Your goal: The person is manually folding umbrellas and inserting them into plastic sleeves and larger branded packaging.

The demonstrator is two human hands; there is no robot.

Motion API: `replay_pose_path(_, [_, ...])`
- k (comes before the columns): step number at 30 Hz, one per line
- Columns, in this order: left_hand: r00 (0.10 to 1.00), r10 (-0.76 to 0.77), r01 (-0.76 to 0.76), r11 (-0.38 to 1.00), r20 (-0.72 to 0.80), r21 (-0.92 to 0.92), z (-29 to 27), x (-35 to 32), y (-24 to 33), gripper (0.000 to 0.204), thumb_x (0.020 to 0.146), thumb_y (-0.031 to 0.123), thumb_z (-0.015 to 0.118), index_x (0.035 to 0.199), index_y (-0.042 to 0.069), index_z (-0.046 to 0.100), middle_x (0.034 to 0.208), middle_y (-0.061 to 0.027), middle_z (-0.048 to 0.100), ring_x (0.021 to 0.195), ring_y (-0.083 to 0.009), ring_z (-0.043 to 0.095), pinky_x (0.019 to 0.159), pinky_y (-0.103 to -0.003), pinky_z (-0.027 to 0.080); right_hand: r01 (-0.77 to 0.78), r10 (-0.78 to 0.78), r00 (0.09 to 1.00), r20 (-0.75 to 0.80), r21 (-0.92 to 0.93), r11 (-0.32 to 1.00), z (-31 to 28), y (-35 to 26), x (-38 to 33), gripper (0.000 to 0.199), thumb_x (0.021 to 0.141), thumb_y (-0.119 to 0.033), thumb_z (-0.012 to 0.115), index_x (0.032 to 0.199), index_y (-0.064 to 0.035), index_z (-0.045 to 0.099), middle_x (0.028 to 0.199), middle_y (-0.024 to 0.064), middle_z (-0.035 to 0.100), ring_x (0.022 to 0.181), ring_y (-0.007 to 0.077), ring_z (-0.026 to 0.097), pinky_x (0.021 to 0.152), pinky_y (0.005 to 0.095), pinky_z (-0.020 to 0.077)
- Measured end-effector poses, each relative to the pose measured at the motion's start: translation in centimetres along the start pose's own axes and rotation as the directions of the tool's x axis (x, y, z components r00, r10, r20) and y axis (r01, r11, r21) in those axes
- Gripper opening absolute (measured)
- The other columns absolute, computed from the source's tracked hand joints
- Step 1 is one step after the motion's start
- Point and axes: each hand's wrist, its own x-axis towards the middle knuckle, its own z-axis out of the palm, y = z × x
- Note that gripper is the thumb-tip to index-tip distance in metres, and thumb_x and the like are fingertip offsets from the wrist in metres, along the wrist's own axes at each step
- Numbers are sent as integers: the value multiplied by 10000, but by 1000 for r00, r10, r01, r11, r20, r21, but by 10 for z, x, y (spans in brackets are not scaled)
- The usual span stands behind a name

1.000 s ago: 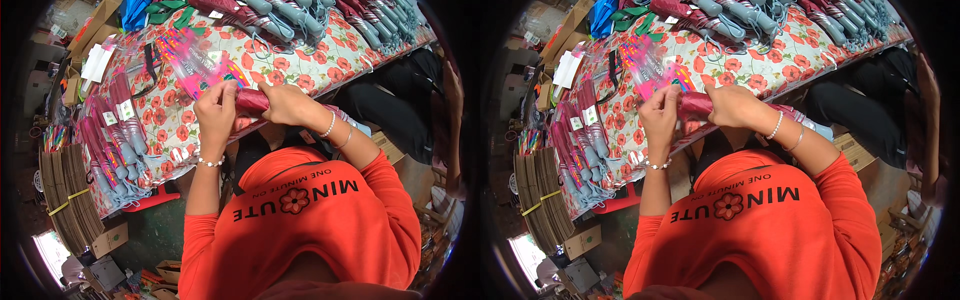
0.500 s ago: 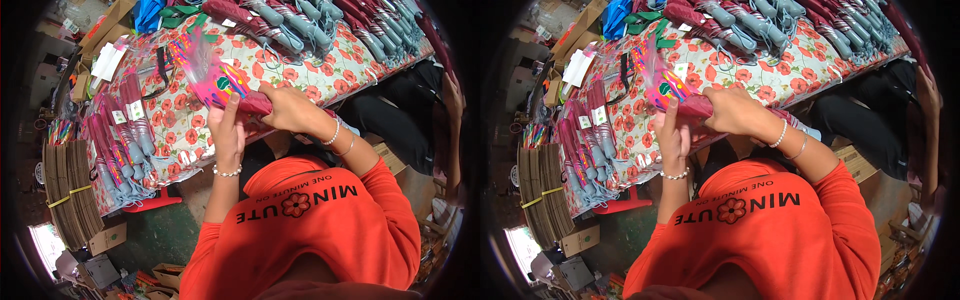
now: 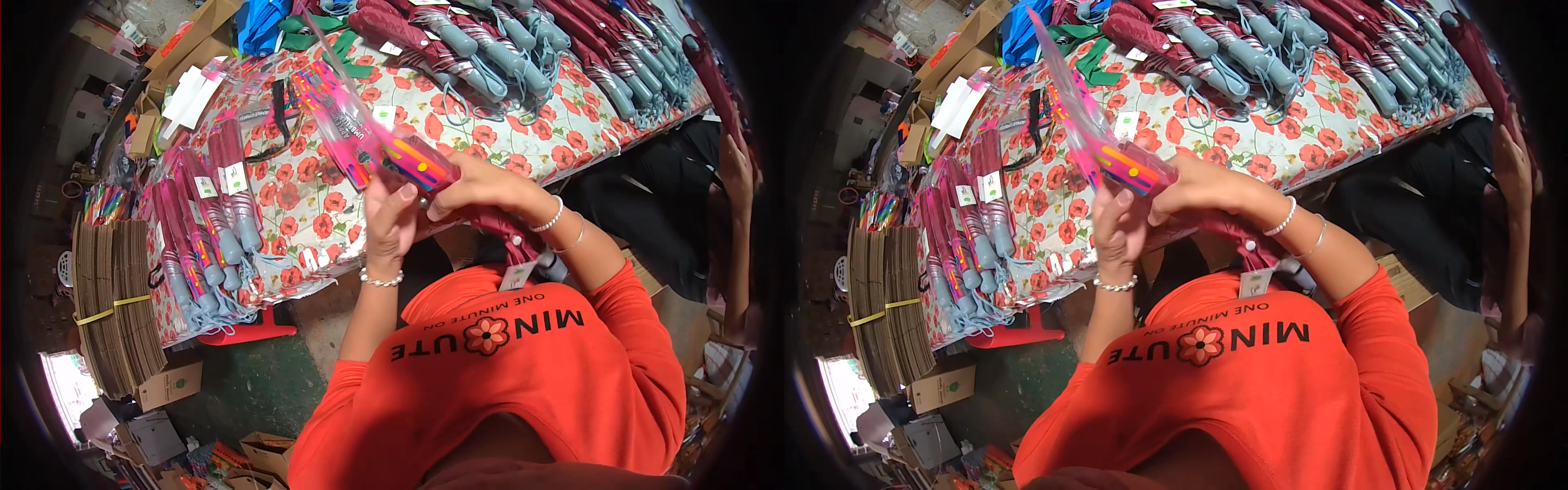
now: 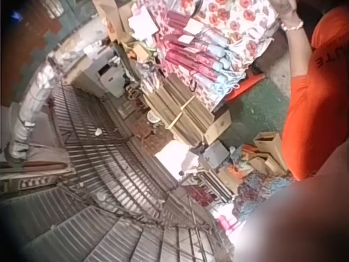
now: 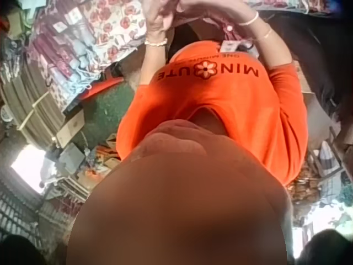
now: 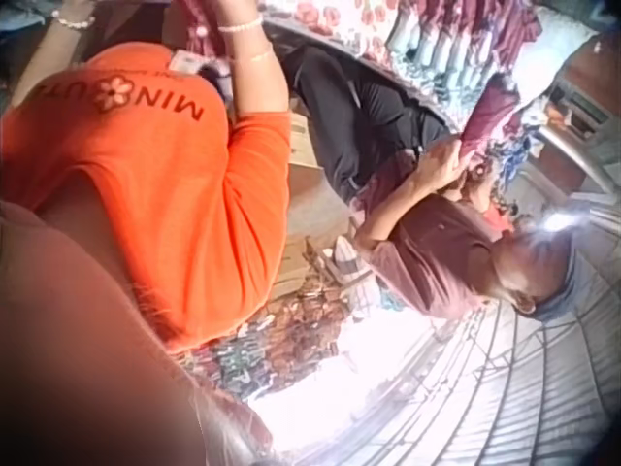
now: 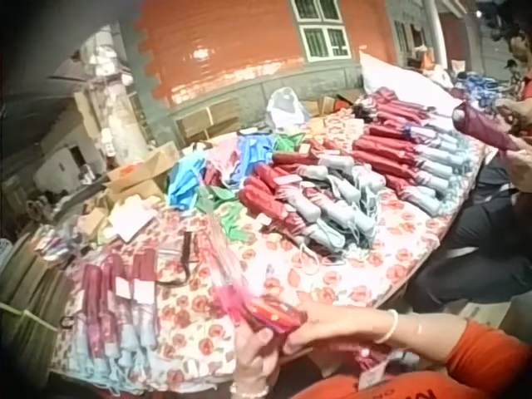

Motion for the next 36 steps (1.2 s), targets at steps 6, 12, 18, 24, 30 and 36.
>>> replay_pose_path(6, [956, 164, -122, 976, -244, 181, 23, 0, 10, 427, 791, 31, 660, 1201, 11, 542, 1127, -140, 613, 1042, -230, 574, 913, -330, 450, -61, -6, 986, -168, -392, 918, 5, -18, -2, 474, 697, -193, 673, 1096, -19, 485, 808, 113, 632, 695, 236, 576, 627, 343, 465])
replay_pose_path(12, [934, 152, -80, 971, -323, 225, 22, -2, 0, 260, 763, -32, 623, 1022, -17, 625, 1057, -131, 640, 1004, -229, 588, 895, -331, 450, 6, -6, 1000, -21, -5, 1000, 15, -1, 3, 607, 696, -195, 680, 1226, -32, 432, 884, 139, 630, 716, 269, 587, 641, 359, 472])
replay_pose_path(18, [921, 236, -146, 948, -311, 284, 1, 5, 40, 118, 764, 12, 586, 865, -14, 641, 848, -133, 668, 842, -224, 620, 850, -330, 465, 333, -317, 938, -140, 108, 937, 3, -3, -20, 655, 702, -169, 686, 1282, -26, 419, 894, 150, 635, 720, 266, 598, 657, 348, 482])
replay_pose_path(24, [780, 537, -501, 844, -322, 193, -5, 11, 126, 166, 822, 108, 579, 938, -7, 609, 798, -124, 639, 780, -233, 617, 801, -339, 490, 166, -207, 978, -41, -450, 877, -17, 6, -51, 681, 700, -151, 724, 1299, -42, 419, 855, 107, 640, 719, 217, 602, 681, 316, 486])
replay_pose_path(30, [959, 265, -245, 952, -96, 186, 32, 0, 73, 318, 846, 145, 578, 1146, 59, 521, 909, -107, 612, 843, -215, 593, 773, -361, 501, -564, 124, 653, 747, 371, 737, 1, 33, -38, 578, 701, -152, 708, 1225, -81, 474, 968, 143, 604, 856, 262, 601, 737, 362, 484])
replay_pose_path(36, [941, 337, -332, 938, 36, -103, 2, 9, 98, 340, 863, 159, 563, 1188, 78, 502, 914, -77, 575, 842, -186, 555, 767, -340, 487, 245, -260, 958, 123, 120, 962, -6, -13, -44, 441, 722, -95, 670, 1145, -98, 543, 1006, 131, 579, 857, 219, 568, 802, 350, 467])
